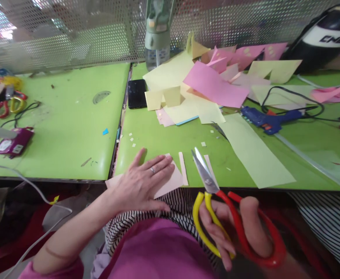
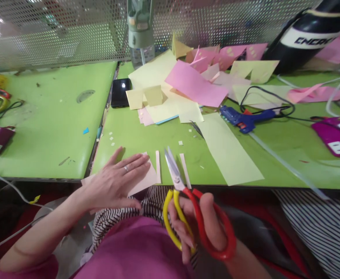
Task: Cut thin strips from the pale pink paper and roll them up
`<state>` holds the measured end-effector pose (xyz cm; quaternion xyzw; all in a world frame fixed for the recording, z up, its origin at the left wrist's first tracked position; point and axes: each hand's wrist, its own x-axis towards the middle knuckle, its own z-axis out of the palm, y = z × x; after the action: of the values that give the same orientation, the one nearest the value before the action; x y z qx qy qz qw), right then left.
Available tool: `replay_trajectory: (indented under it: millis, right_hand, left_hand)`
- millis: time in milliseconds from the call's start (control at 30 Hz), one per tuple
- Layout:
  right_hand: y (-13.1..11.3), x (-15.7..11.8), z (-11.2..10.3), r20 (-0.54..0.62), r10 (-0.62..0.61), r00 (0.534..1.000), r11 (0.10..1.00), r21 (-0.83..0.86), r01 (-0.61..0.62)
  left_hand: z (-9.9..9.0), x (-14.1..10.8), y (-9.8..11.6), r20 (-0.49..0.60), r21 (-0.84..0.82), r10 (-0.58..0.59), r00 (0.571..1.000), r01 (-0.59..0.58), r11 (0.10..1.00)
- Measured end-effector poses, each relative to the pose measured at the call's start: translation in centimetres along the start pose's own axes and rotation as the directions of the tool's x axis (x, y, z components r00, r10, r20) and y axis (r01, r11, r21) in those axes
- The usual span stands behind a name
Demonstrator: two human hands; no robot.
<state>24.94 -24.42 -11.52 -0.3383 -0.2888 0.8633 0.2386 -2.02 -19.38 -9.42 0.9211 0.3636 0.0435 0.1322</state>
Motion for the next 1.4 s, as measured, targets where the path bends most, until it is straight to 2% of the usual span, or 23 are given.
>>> replay_trajectory:
  millis: [67, 133, 200, 233, 267, 333, 367, 433, 467, 533, 667, 800, 933, 1033, 1100, 1200, 1233, 1300, 1333, 1400]
  right_hand:
    - [-2.4, -0.9, -0.3, -0.127, -0.103, 0.987, 0.969, -0.235, 0.070]
    - [-4.8, -1.6, -0.8, -0.254, -0.171, 0.952, 0.874, -0.486, 0.028]
    - [-6.9, -2.0, -1.3, -0.411, -0.266, 0.872, 0.712, -0.693, -0.109]
    - [-7.9, -2.1, -1.6, -0.459, -0.351, 0.816, 0.576, -0.793, -0.199]
    - [-8.7, -2.0, -2.0, -0.469, -0.454, 0.757, 0.408, -0.865, -0.291]
    - [-10.1, -1.3, -3.1, -0.382, -0.648, 0.659, 0.076, -0.893, -0.443]
    - [-10.7, -0.8, -3.6, -0.314, -0.709, 0.631, -0.040, -0.876, -0.481]
    - [-11.7, 0.3, -4.7, -0.196, -0.743, 0.640, -0.168, -0.871, -0.461]
    - [-12.2, 0.8, -5.2, -0.151, -0.728, 0.668, -0.200, -0.886, -0.418]
    - [-12.8, 1.5, -5.8, -0.150, -0.709, 0.689, -0.209, -0.889, -0.408]
    - [-13.1, 2.2, -6.0, -0.164, -0.708, 0.687, -0.206, -0.882, -0.424]
    - [-12.9, 2.4, -5.7, -0.118, -0.713, 0.691, -0.229, -0.893, -0.388]
    - [-12.6, 2.4, -5.1, -0.075, -0.714, 0.697, -0.251, -0.901, -0.354]
    - [-12.6, 2.4, -4.7, -0.038, -0.710, 0.703, -0.273, -0.906, -0.325]
    - [-12.6, 2.5, -4.6, 0.013, -0.697, 0.717, -0.302, -0.912, -0.277]
    - [-12.8, 2.6, -4.2, 0.102, -0.674, 0.731, -0.358, -0.912, -0.202]
    - [-12.9, 2.6, -3.9, 0.125, -0.678, 0.724, -0.374, -0.907, -0.194]
    - [-12.8, 2.4, -2.6, 0.212, -0.711, 0.670, -0.428, -0.887, -0.173]
    - [-12.7, 2.2, -1.6, 0.293, -0.728, 0.620, -0.473, -0.869, -0.145]
    - [-12.2, 1.9, 0.6, 0.523, -0.697, 0.490, -0.605, -0.796, -0.010]
  left_hand:
    - [-0.7, 0.8, -0.8, -0.012, -0.002, -0.049, 0.999, 0.049, 0.999]
    - [-1.3, 1.5, -1.6, -0.023, 0.000, -0.083, 0.996, 0.083, 0.997]
    - [-1.9, 1.9, -2.4, -0.031, 0.010, -0.115, 0.993, 0.116, 0.993]
    - [-2.1, 2.1, -2.8, -0.036, 0.019, -0.137, 0.990, 0.138, 0.990]
    - [-2.3, 2.3, -3.3, -0.042, 0.031, -0.163, 0.986, 0.165, 0.986]
    - [-2.8, 2.8, -4.3, -0.059, 0.057, -0.224, 0.973, 0.227, 0.972]
    - [-3.1, 3.1, -4.6, -0.071, 0.068, -0.257, 0.964, 0.261, 0.963]
    - [-3.7, 4.1, -4.8, -0.113, 0.064, -0.343, 0.932, 0.352, 0.934]
    - [-4.0, 4.7, -4.6, -0.138, 0.043, -0.392, 0.910, 0.401, 0.915]
    - [-4.4, 6.1, -3.6, -0.159, -0.023, -0.459, 0.874, 0.462, 0.887]
    - [-4.1, 9.0, -1.0, -0.128, -0.086, -0.492, 0.861, 0.484, 0.871]
    - [-3.2, 10.6, -0.6, -0.080, -0.164, -0.515, 0.854, 0.498, 0.851]
    - [-3.0, 10.4, -1.3, -0.045, -0.314, -0.510, 0.859, 0.473, 0.824]
    - [-3.3, 9.6, -1.3, -0.070, -0.485, -0.528, 0.846, 0.434, 0.759]
    - [-3.5, 8.8, -1.0, -0.085, -0.631, -0.529, 0.844, 0.365, 0.684]
    - [-3.6, 7.4, -0.2, -0.103, -0.830, -0.514, 0.852, 0.212, 0.517]
    - [-3.7, 6.9, 0.2, -0.110, -0.874, -0.513, 0.851, 0.163, 0.457]
    - [-3.6, 6.0, 1.0, -0.123, -0.932, -0.524, 0.843, 0.083, 0.352]
    - [-3.6, 5.6, 1.4, -0.120, -0.960, -0.531, 0.839, 0.039, 0.279]
    - [-3.5, 4.8, 2.1, -0.079, -0.996, -0.539, 0.839, -0.048, 0.071]
